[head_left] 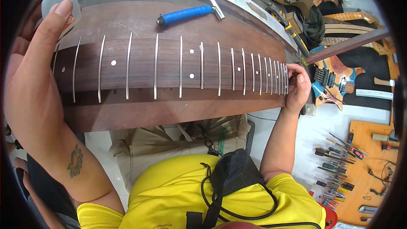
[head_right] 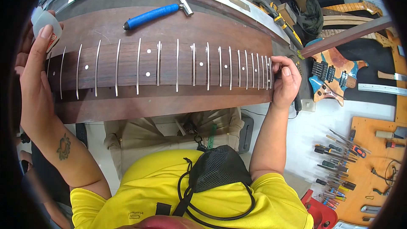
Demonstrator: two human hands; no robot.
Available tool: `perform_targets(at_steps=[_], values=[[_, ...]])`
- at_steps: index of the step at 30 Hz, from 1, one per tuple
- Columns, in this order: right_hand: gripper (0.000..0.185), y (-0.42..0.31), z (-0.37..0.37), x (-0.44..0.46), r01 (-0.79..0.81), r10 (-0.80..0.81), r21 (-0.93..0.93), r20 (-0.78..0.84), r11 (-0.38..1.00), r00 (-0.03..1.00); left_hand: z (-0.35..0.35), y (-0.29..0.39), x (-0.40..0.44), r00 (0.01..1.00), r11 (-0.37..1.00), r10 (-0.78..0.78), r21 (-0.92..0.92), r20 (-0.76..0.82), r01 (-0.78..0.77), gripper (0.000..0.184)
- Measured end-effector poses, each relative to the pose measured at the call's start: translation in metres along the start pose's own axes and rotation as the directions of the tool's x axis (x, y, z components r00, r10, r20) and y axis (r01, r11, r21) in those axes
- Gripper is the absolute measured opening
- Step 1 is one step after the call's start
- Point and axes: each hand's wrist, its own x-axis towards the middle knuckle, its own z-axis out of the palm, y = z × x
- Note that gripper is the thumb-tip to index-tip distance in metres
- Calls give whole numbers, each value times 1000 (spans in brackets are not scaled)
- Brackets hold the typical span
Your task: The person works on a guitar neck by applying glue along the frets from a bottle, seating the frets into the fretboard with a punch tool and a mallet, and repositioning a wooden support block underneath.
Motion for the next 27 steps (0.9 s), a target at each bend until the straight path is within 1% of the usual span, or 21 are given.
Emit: perform_targets(at_steps=[1,3,4,5,6,7,9,10,12,13,14,15,16,18,20,22,23,24,25,26,27], values=[[54,-1,1,0,10,-10,-4,5,1000,1000,-3,-7,0,1000,1000,-3,1,-2,3,30],[54,-1,1,0,19,-19,-7,10,1000,1000,-12,-25,0,991,981,132,138,25,-134,27],[54,1,0,0,18,-18,-5,9,1000,1000,-15,-27,-1,991,981,132,138,25,-135,27],[54,1,-1,0,17,-17,-3,7,1000,1000,-19,-28,-3,974,934,203,277,104,-224,26],[54,1,-1,0,17,-17,-3,6,1000,1000,-21,-28,-3,947,860,258,402,192,-315,25],[54,1,-1,0,16,-16,-1,5,1000,1000,-20,-28,-2,946,859,258,401,194,-317,25],[54,1,-1,0,13,-13,2,2,1000,1000,-18,-29,0,968,934,209,266,135,-239,27],[54,1,-1,0,14,-14,1,3,1000,1000,-15,-30,-3,968,934,209,266,137,-239,27],[54,1,-2,0,14,-14,7,4,1000,1000,-7,-30,-10,998,980,45,195,-39,-37,32],[53,1,-3,-1,9,-9,0,2,1000,1000,7,-6,-6,996,997,-77,11,-36,77,33],[53,2,-2,-1,12,-12,6,-5,1000,1000,18,20,2,983,971,-183,-162,-14,178,35],[51,4,-3,0,38,-38,-4,-2,999,999,21,22,5,978,952,-206,-235,-17,197,33],[50,4,-3,1,49,-49,4,6,999,999,23,29,9,976,947,-216,-242,18,213,30],[49,6,-5,-1,18,-18,28,-7,999,1000,24,38,20,966,935,-236,-245,106,256,41],[45,6,-2,-2,53,-53,28,-16,998,998,23,36,35,953,963,-211,-123,218,241,38],[39,3,0,-3,61,-61,14,-25,998,998,24,38,57,968,980,-190,92,161,177,37],[39,5,1,-4,72,-70,44,-44,996,997,25,36,70,967,950,-185,282,174,131,39],[36,8,1,-4,51,-48,74,-36,996,998,28,31,85,965,888,-183,452,187,81,42],[33,9,0,-5,28,-26,101,-24,995,999,34,21,97,954,851,-196,523,228,50,45],[29,9,0,-6,40,-37,97,-27,994,999,40,11,104,938,811,-218,585,269,21,49],[28,10,1,-5,44,-41,103,-32,994,999,44,5,107,937,812,-211,584,279,9,49]])
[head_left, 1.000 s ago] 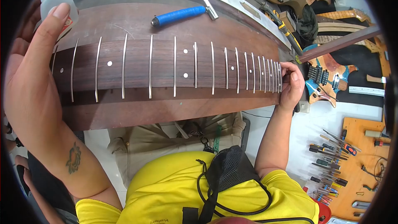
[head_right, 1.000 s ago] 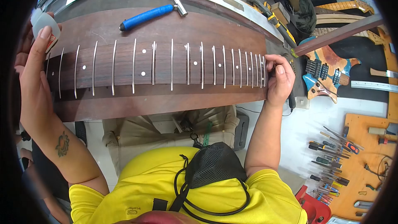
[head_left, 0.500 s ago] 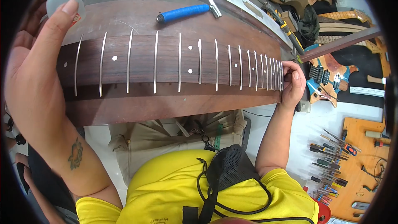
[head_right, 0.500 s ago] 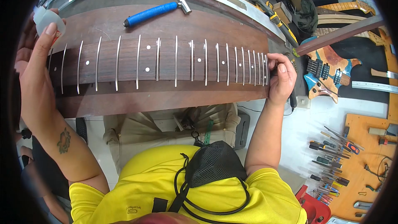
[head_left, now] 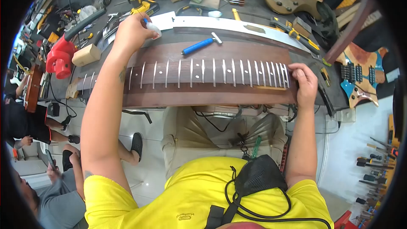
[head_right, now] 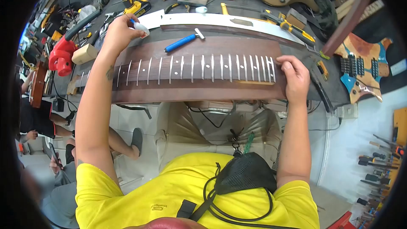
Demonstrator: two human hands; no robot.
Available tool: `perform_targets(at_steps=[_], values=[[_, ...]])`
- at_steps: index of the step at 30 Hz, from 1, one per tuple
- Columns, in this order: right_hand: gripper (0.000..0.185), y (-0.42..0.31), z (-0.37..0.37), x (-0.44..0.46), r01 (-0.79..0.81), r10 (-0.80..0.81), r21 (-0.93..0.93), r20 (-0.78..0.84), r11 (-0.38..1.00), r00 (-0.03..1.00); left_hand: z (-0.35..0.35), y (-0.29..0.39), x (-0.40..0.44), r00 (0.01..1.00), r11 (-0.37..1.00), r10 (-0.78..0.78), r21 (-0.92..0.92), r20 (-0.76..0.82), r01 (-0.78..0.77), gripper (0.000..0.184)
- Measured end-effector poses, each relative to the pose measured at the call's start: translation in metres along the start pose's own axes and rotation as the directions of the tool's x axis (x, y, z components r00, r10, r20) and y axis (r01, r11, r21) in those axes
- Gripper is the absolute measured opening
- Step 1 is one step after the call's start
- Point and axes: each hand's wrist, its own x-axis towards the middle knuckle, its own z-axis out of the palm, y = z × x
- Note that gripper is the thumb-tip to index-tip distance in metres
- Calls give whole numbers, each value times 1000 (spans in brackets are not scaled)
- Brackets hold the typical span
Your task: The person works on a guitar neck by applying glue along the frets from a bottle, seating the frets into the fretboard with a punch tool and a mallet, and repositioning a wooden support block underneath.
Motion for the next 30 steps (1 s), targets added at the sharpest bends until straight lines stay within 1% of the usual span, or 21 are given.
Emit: perform_targets(at_steps=[3,6,8,9,10,11,12,13,14,15,16,17,18,19,20,21,23,24,26,28,30], values=[[25,-7,-1,-1,-7,6,-81,-12,997,1000,8,10,11,986,985,-76,168,150,50,54],[26,-9,-1,-3,12,-18,-144,-39,989,999,7,4,9,987,971,-79,235,140,44,58],[27,-10,0,-2,16,-21,-142,-37,990,999,3,-1,1,997,990,-74,118,-7,75,49],[27,-10,-1,-2,20,-26,-139,-39,990,999,1,-4,-2,997,990,-72,120,-12,72,49],[28,-10,0,-2,39,-46,-159,-39,986,998,-7,6,-13,974,994,-66,68,-216,82,41],[29,-10,1,-1,57,-65,-178,-40,982,997,-15,18,-24,909,997,-66,15,-411,80,34],[29,-10,3,-1,59,-67,-173,-43,983,997,-15,41,-40,897,998,57,-10,-438,-69,22],[28,-11,4,-1,46,-56,-172,-54,984,997,-9,61,-49,923,975,164,-87,-348,-206,19],[27,-13,4,0,35,-46,-175,-59,984,997,0,80,-57,950,966,245,-36,-195,-257,18],[27,-11,2,0,43,-53,-178,-48,983,997,8,96,-59,974,974,214,-88,74,-208,23],[28,-6,0,0,9,-12,-135,-24,991,1000,23,97,-53,953,972,233,-72,191,-223,26],[36,-10,1,2,-26,26,-93,-2,995,1000,33,105,-53,939,954,295,-10,177,-298,28],[36,-17,-1,2,-15,14,-93,-3,996,1000,38,109,-50,917,950,298,8,266,-311,28],[54,-35,0,0,53,-39,-112,126,992,991,42,112,-46,886,944,299,23,355,-328,28],[76,-48,-2,-1,117,-83,-126,252,985,964,46,110,-40,884,941,308,21,352,-337,28],[114,-51,-6,1,152,-30,-281,396,948,918,51,107,-37,881,926,335,58,334,-374,26],[114,-60,-1,2,253,-35,-452,437,855,899,54,108,-37,871,912,365,60,329,-405,23],[114,-62,-3,3,245,-28,-460,429,854,903,57,105,-36,881,924,352,31,316,-380,23],[112,-65,-1,11,134,50,-436,385,890,922,54,102,-36,899,938,329,9,288,-346,24],[110,-73,-1,17,125,75,-443,407,888,910,48,93,-47,977,961,211,-187,16,-204,26],[109,-79,-4,20,114,109,-463,428,879,897,21,89,-68,981,955,171,-231,-96,-188,24]])
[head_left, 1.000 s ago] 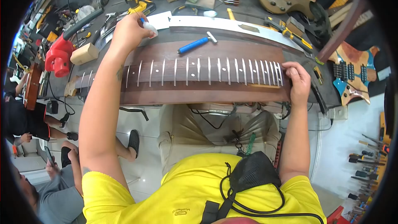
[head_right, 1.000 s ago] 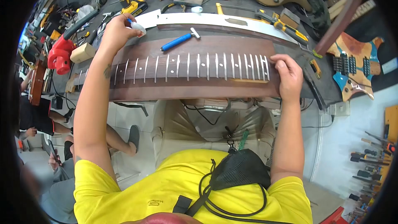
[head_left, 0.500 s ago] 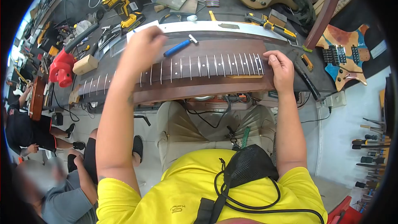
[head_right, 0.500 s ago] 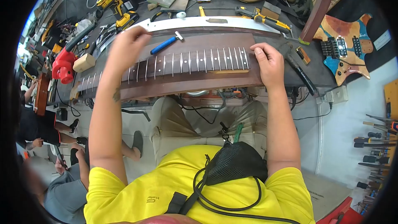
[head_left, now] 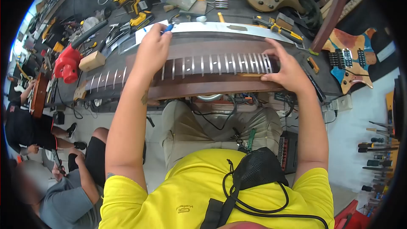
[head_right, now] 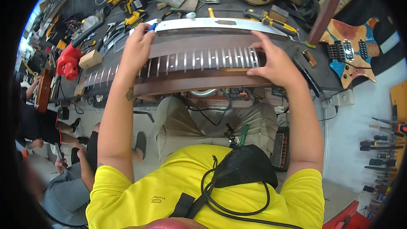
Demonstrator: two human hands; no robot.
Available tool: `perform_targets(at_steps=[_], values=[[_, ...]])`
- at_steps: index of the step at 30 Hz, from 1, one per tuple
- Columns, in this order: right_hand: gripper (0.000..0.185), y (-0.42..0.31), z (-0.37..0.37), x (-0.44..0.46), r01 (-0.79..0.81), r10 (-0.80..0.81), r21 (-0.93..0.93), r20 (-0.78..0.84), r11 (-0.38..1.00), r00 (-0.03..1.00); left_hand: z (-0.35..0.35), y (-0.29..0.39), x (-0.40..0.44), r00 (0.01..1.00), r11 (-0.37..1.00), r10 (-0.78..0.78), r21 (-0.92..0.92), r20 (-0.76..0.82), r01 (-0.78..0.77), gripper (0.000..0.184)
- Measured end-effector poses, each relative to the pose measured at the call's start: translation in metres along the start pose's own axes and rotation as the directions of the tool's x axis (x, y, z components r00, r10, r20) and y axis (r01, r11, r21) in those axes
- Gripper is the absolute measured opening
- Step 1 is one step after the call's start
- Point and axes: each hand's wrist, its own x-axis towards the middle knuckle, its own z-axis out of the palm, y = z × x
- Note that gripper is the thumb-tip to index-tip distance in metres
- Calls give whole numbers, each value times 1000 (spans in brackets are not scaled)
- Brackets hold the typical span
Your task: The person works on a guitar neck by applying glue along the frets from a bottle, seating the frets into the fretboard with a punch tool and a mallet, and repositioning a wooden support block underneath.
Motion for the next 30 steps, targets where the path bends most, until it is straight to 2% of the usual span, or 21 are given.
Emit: perform_targets(at_steps=[1,3,4,5,7,9,10,12,14,16,17,19,20,21,23,25,27,28,29,30], values=[[109,2,-4,-1,-2,2,-33,-1,999,1000,-16,3,-12,999,1000,0,3,-43,0,23],[108,11,-6,-2,-61,60,117,14,991,998,-46,-13,-33,999,998,0,61,-33,2,21],[108,13,-6,-3,-54,52,130,24,990,998,-59,-19,-45,999,999,-34,-1,-33,33,21],[107,14,-8,-4,-87,85,115,17,990,996,-69,-24,-55,997,996,-65,-68,-32,63,21],[107,12,-11,-6,-128,128,95,11,987,992,-76,-43,-73,992,991,-105,-87,-64,99,20],[105,12,-17,-6,-61,63,-50,32,997,998,-76,-56,-84,970,956,-234,-195,-64,218,18],[105,13,-20,-5,-67,68,-55,28,996,997,-77,-51,-89,967,951,-252,-196,-48,238,16],[104,17,-23,-6,30,-21,-192,51,981,998,-66,-41,-92,971,950,-218,-250,-98,188,17],[102,22,-25,-7,42,-31,-243,53,969,998,-57,-29,-91,969,943,-191,-303,-156,138,19],[101,21,-26,-7,61,-46,-295,60,954,997,-53,-15,-85,991,929,-130,-353,-21,114,21],[101,20,-27,-7,53,-43,-333,37,941,998,-48,-13,-82,990,926,-136,-359,-23,119,21],[100,17,-25,-10,42,-39,-374,16,927,999,-36,-8,-71,997,939,27,-343,71,-1,21],[98,17,-23,-12,46,-59,-384,-22,922,998,-27,0,-67,994,903,-8,-427,111,55,21],[95,16,-23,-13,50,-81,-393,-62,918,995,-23,6,-64,994,901,-6,-430,111,54,21],[89,8,-28,-26,43,-106,-400,-136,915,985,-18,15,-53,905,593,-57,-715,421,370,23],[83,8,-35,-47,25,-119,-408,-207,912,971,-12,24,-49,896,541,-63,-740,439,400,25],[69,21,-45,-72,-159,49,-344,-307,925,950,-12,26,-45,853,310,26,-815,521,489,27],[60,31,-43,-84,-206,64,-365,-365,908,929,-12,31,-45,848,256,13,-822,529,509,29],[60,39,-41,-95,-214,71,-361,-369,908,927,-11,33,-45,844,259,16,-818,536,514,29],[57,46,-39,-104,-260,96,-384,-398,886,913,-10,34,-45,838,169,58,-832,543,528,30]])
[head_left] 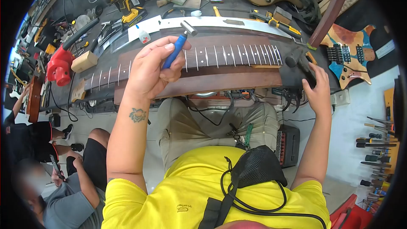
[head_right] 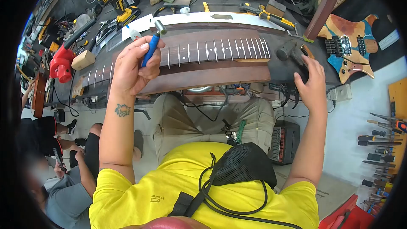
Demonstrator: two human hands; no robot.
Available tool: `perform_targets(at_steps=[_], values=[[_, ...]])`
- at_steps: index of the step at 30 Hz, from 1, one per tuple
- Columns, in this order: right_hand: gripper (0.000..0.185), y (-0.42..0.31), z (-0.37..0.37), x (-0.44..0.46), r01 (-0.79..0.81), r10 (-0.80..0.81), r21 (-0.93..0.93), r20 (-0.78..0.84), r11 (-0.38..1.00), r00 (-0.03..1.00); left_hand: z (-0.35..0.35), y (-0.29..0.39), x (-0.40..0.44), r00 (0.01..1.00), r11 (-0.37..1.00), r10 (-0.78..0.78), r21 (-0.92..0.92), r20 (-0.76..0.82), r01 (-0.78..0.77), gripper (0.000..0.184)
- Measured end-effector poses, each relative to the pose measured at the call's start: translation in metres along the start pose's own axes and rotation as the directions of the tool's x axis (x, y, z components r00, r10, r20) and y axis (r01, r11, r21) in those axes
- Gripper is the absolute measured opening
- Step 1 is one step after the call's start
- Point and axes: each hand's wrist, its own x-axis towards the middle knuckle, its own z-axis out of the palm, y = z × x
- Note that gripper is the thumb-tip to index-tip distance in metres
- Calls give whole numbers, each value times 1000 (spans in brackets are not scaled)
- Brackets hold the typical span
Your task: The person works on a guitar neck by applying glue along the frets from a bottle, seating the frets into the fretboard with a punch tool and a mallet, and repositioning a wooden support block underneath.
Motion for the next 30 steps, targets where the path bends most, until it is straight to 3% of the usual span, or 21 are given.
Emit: perform_targets(at_steps=[7,11,13,14,17,18,19,22,30], values=[[45,20,29,-14,-79,49,-192,-156,978,986,8,-2,-2,993,957,-34,-282,115,66,34],[36,37,34,-4,-157,130,-285,-109,946,985,14,2,-4,996,962,-41,-267,85,63,34],[26,39,31,2,-141,160,-399,15,906,987,16,1,-2,999,985,-9,-171,41,16,34],[26,38,29,3,-140,164,-404,25,904,986,25,1,-1,995,999,-2,-53,-99,-4,38],[22,34,21,6,-48,62,-391,23,919,998,7,-1,9,998,998,-58,34,-33,59,36],[26,32,19,8,-143,174,-366,53,919,983,1,0,9,995,987,-88,-127,46,94,36],[29,29,17,10,-239,283,-342,85,909,955,-1,-2,9,996,987,-82,-135,41,86,36],[36,29,24,11,-292,327,-326,54,899,944,-2,-4,8,980,879,-119,-442,159,179,34],[45,43,29,19,-349,371,-274,29,896,928,-3,-6,8,979,849,-116,-495,169,186,34]])
